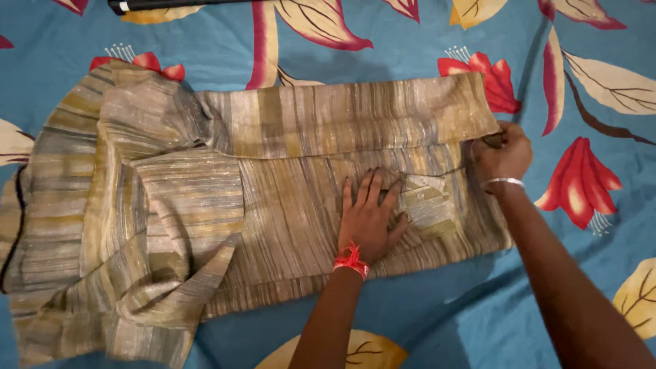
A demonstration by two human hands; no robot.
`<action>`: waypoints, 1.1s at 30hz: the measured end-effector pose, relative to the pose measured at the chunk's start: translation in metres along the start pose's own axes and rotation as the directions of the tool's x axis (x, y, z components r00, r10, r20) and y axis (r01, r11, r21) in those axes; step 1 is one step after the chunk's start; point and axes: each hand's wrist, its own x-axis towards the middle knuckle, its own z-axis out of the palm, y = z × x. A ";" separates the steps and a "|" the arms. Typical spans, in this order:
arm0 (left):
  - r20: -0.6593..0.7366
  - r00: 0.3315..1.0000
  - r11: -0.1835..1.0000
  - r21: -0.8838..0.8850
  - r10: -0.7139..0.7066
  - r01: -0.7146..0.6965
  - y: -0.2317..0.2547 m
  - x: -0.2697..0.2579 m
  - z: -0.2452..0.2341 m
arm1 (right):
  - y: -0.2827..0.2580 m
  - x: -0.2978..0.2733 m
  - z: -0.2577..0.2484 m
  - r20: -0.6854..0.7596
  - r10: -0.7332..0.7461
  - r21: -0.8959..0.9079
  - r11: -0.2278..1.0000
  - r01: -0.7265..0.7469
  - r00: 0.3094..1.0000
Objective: The person folds a striped shirt on a bed, smoothing and aligning the fabric before placing it on a nearby shelf. Then the person picks up a pair of jeans and begins folding them on the same surface.
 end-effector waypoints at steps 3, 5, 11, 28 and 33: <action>0.005 1.000 1.000 0.004 0.003 -0.003 0.000 0.001 0.000 | -0.031 -0.021 0.002 -0.036 -0.413 -0.306 0.872 0.383 0.910; 0.007 1.000 1.000 0.016 0.003 -0.003 0.000 0.001 0.001 | -0.044 -0.048 0.009 0.092 -0.446 -0.286 0.845 0.453 0.890; -0.006 1.000 1.000 0.019 0.007 -0.007 -0.001 0.000 0.002 | -0.025 -0.060 0.007 0.128 -0.365 0.115 0.929 0.352 0.922; 0.028 0.999 1.000 0.026 -0.016 0.015 -0.001 0.002 0.002 | 0.081 0.043 0.043 0.143 0.094 0.151 0.982 -0.115 0.985; 0.017 1.000 1.000 0.014 -0.018 0.018 -0.002 0.000 0.005 | 0.132 0.052 0.039 -0.023 -0.082 0.108 0.991 0.084 0.996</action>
